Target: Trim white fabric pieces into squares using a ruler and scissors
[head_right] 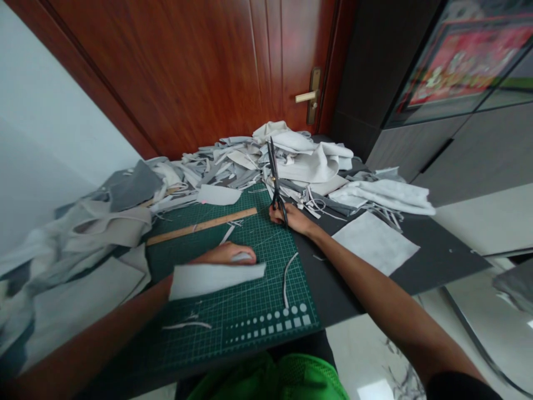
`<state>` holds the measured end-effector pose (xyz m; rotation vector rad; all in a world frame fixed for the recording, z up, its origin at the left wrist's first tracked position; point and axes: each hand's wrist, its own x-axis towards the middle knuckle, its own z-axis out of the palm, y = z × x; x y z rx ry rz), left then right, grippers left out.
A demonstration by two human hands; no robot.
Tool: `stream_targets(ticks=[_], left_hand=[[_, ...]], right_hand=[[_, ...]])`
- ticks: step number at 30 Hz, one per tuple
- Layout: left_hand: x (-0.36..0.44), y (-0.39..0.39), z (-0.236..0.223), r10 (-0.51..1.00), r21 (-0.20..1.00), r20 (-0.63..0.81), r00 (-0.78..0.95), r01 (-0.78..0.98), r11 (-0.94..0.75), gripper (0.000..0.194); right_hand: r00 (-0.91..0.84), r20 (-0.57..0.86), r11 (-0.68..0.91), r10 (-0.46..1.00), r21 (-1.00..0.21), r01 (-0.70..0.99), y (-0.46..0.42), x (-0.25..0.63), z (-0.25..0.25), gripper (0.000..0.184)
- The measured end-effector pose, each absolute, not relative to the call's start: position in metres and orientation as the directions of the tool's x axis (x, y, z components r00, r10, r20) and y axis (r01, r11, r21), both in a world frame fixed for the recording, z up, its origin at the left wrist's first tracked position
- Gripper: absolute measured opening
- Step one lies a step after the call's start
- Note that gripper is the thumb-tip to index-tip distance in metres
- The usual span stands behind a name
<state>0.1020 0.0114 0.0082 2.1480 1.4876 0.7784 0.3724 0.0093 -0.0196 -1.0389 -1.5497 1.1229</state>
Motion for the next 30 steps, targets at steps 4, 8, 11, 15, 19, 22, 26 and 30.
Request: stream_targets(ticks=[4,8,11,15,19,22,26,30], left_hand=[[0.098,0.021,0.005,0.623,0.456,0.043,0.781,0.539,-0.708,0.029],[0.082,0.048,0.007,0.512,0.219,0.018,0.859,0.496,-0.84,0.04],[0.072,0.072,0.009,0.506,0.214,0.04,0.861,0.488,-0.846,0.044],[0.064,0.088,0.018,0.629,0.416,0.108,0.77,0.539,-0.732,0.05],[0.047,0.082,0.033,0.641,0.58,0.033,0.767,0.507,-0.637,0.05],[0.029,0.07,0.042,0.627,0.616,-0.097,0.773,0.541,-0.572,0.055],[0.018,0.05,0.041,0.698,0.442,-0.099,0.709,0.66,-0.608,0.037],[0.025,0.032,0.051,0.745,0.472,0.143,0.652,0.616,-0.63,0.038]], right_hand=[[-0.208,0.181,0.215,0.961,-0.965,0.153,0.008,0.372,-0.015,0.041],[-0.219,0.172,0.217,0.96,-0.956,0.198,0.005,0.37,-0.013,0.042],[-0.229,0.171,0.225,0.958,-0.946,0.233,0.004,0.369,-0.014,0.042],[-0.232,0.165,0.23,0.959,-0.929,0.289,0.004,0.369,-0.018,0.039],[-0.232,0.17,0.241,0.958,-0.914,0.327,0.004,0.367,-0.021,0.033],[-0.244,0.174,0.252,0.954,-0.906,0.339,0.002,0.364,-0.023,0.028],[-0.275,0.182,0.273,0.944,-0.898,0.346,-0.001,0.361,-0.023,0.026],[-0.306,0.188,0.293,0.933,-0.892,0.344,-0.002,0.36,-0.02,0.032]])
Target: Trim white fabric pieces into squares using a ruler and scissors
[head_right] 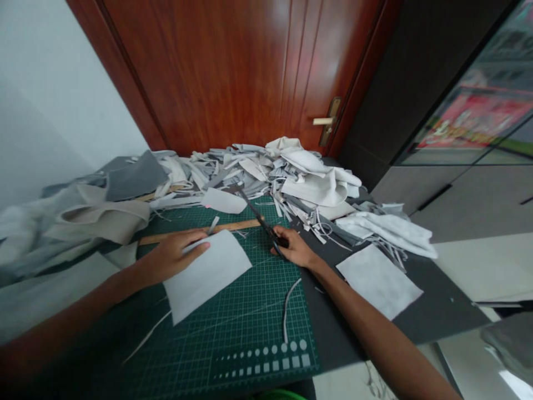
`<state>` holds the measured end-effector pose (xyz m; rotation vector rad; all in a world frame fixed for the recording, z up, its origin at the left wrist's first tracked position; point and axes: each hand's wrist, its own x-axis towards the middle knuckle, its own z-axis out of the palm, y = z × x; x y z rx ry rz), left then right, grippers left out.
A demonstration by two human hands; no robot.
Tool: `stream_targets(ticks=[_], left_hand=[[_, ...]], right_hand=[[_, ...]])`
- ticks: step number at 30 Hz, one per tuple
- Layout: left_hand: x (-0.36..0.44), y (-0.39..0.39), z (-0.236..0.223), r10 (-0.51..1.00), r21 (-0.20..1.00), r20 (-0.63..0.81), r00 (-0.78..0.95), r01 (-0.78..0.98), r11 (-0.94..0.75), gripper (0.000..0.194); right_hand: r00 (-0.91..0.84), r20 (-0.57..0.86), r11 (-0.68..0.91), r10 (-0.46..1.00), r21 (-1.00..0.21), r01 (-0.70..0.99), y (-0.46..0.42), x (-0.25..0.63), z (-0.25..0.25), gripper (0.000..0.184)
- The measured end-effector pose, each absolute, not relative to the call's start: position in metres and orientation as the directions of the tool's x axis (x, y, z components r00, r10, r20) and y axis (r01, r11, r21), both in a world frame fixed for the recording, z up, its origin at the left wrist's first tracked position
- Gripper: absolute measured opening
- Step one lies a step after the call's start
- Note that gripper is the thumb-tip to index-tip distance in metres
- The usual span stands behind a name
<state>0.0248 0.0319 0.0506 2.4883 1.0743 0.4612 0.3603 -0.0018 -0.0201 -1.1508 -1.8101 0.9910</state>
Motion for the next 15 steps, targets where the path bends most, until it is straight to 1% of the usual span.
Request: stream_targets(ticks=[3,5,7,8,11,13,15], left_hand=[[0.028,0.026,0.075,0.737,0.519,0.175,0.653,0.575,-0.632,0.039],[0.028,0.032,0.09,0.777,0.541,0.209,0.593,0.592,-0.597,0.041],[0.027,0.045,0.096,0.812,0.593,0.176,0.556,0.599,-0.538,0.042],[0.027,0.054,0.094,0.805,0.616,0.122,0.581,0.592,-0.52,0.041],[0.026,0.074,0.07,0.7,0.659,-0.009,0.714,0.531,-0.533,0.04],[0.023,0.078,0.049,0.666,0.681,-0.034,0.745,0.505,-0.53,0.046],[0.02,0.075,0.033,0.698,0.655,-0.036,0.715,0.545,-0.524,0.056]], right_hand=[[-0.278,0.202,0.293,0.939,-0.893,0.342,0.0,0.358,-0.02,0.034],[-0.26,0.204,0.286,0.944,-0.898,0.335,0.002,0.356,-0.021,0.038],[-0.238,0.204,0.275,0.95,-0.906,0.323,0.004,0.356,-0.022,0.045],[-0.225,0.204,0.27,0.953,-0.908,0.319,0.005,0.357,-0.022,0.048],[-0.178,0.212,0.26,0.961,-0.913,0.315,0.005,0.36,-0.02,0.055],[-0.148,0.216,0.253,0.965,-0.911,0.326,0.005,0.361,-0.019,0.058],[-0.115,0.218,0.245,0.969,-0.902,0.354,0.005,0.361,-0.019,0.059]])
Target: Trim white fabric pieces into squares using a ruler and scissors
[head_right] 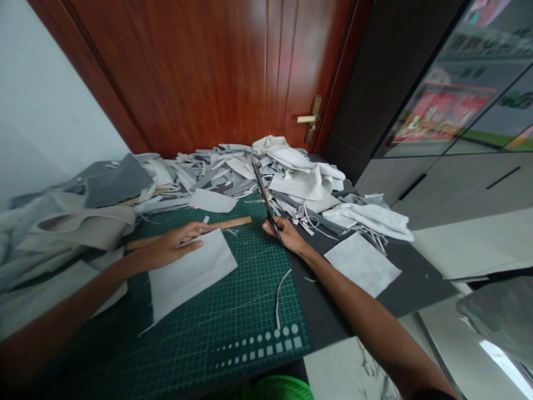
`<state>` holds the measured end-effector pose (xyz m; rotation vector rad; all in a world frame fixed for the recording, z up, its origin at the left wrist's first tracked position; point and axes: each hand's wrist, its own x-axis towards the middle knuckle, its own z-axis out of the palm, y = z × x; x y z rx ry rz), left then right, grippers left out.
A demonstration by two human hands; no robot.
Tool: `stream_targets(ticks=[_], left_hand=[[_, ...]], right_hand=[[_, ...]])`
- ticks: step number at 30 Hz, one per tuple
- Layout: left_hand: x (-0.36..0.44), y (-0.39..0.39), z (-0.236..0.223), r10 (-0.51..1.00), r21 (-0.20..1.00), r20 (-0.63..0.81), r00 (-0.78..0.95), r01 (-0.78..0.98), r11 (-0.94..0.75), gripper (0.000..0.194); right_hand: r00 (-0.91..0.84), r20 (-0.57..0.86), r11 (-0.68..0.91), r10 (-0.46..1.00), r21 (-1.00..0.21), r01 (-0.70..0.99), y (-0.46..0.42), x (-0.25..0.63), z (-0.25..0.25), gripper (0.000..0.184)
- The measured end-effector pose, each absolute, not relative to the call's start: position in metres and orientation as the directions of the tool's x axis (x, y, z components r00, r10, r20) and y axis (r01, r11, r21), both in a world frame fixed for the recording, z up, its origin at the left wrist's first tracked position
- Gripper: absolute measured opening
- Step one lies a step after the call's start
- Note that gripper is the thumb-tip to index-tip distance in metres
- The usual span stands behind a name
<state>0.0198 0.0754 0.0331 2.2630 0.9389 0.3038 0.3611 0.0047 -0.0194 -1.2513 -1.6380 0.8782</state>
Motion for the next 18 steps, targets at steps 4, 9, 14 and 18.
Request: stream_targets(ticks=[4,9,14,18], left_hand=[[0.011,0.065,0.029,0.748,0.592,-0.059,0.662,0.626,-0.508,0.065],[0.006,0.055,0.039,0.707,0.504,-0.046,0.706,0.627,-0.594,0.041],[0.013,0.041,0.038,0.706,0.456,0.071,0.704,0.607,-0.651,0.042],[0.019,0.041,0.039,0.724,0.481,0.125,0.678,0.597,-0.642,0.039]], right_hand=[[-0.011,0.238,0.215,0.971,-0.855,0.473,0.004,0.357,-0.022,0.055],[0.142,0.288,0.122,0.947,-0.733,0.669,0.0,0.356,-0.019,0.04],[0.149,0.27,0.008,0.951,-0.505,0.863,-0.005,0.356,-0.01,0.032],[0.079,0.2,-0.026,0.977,-0.257,0.966,-0.008,0.35,0.0,0.038]])
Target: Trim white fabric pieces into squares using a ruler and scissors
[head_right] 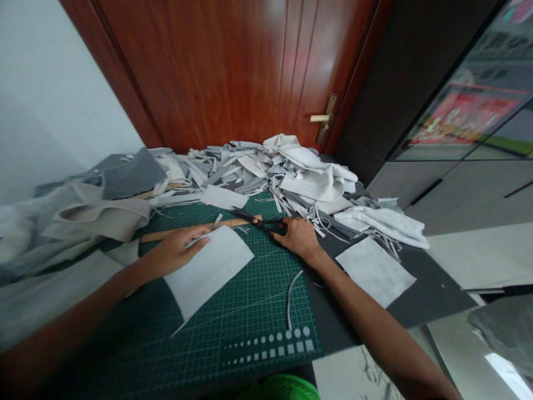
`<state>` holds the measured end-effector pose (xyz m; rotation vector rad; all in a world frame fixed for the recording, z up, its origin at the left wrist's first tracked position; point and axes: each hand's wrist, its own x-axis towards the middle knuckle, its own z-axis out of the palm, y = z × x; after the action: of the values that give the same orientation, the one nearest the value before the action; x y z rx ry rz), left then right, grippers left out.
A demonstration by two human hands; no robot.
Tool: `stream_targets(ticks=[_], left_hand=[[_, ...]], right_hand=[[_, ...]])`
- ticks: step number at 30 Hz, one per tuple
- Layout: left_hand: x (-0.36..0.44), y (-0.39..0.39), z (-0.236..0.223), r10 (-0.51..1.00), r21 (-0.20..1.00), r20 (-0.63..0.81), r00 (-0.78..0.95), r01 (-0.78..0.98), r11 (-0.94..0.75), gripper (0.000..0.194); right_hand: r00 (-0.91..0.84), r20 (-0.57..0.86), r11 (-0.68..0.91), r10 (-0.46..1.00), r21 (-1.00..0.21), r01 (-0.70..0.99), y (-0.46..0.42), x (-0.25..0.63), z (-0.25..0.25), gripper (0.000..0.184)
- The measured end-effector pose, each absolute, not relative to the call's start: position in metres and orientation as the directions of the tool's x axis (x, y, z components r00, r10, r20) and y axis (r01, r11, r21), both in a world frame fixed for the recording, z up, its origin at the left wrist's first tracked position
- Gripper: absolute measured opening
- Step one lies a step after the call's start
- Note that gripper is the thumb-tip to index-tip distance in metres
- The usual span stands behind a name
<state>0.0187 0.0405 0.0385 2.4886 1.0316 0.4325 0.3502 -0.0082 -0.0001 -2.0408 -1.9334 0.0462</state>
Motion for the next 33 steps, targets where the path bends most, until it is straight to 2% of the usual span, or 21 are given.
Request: stream_targets(ticks=[4,8,12,15,17,20,22,24,26,30,33], left_hand=[[0.024,0.041,0.042,0.716,0.548,0.114,0.689,0.557,-0.624,0.037],[0.035,0.036,0.05,0.703,0.623,0.093,0.705,0.509,-0.594,0.039],[0.047,0.026,0.059,0.68,0.658,0.092,0.728,0.468,-0.59,0.04],[0.053,0.019,0.062,0.661,0.729,0.03,0.75,0.436,-0.527,0.039],[0.056,0.018,0.061,0.626,0.753,0.006,0.78,0.409,-0.516,0.037],[0.055,0.024,0.053,0.583,0.713,-0.006,0.812,0.412,-0.567,0.035],[0.048,0.035,0.048,0.583,0.66,-0.006,0.813,0.442,-0.608,0.037],[0.038,0.047,0.046,0.608,0.61,0.028,0.794,0.468,-0.639,0.038],[0.027,0.059,0.051,0.627,0.616,0.035,0.778,0.478,-0.627,0.039],[0.026,0.072,0.074,0.662,0.759,0.01,0.749,0.426,-0.493,0.041],[0.054,0.072,0.088,0.64,0.892,0.018,0.768,0.277,-0.357,0.04]], right_hand=[[-0.006,0.164,0.024,0.986,-0.109,0.994,-0.014,0.344,0.01,0.038],[-0.022,0.151,0.032,0.988,-0.064,0.997,-0.021,0.339,0.017,0.034],[-0.021,0.135,0.032,0.991,-0.081,0.996,-0.023,0.338,0.021,0.024],[-0.032,0.13,0.045,0.991,-0.102,0.994,-0.026,0.336,0.026,0.022],[-0.084,0.168,0.111,0.982,-0.161,0.981,-0.032,0.335,0.032,0.022],[-0.186,0.304,0.278,0.934,-0.293,0.915,-0.045,0.347,0.041,0.021],[-0.132,0.337,0.248,0.932,-0.326,0.912,-0.055,0.371,0.044,0.024],[-0.118,0.277,0.201,0.954,-0.295,0.934,-0.068,0.407,0.041,0.025],[-0.202,0.171,0.242,0.964,-0.252,0.937,-0.081,0.448,0.035,0.026],[-0.256,0.017,0.253,0.967,-0.215,0.943,-0.103,0.508,0.02,0.025],[-0.273,-0.026,0.266,0.962,-0.155,0.951,-0.109,0.522,0.016,0.021]])
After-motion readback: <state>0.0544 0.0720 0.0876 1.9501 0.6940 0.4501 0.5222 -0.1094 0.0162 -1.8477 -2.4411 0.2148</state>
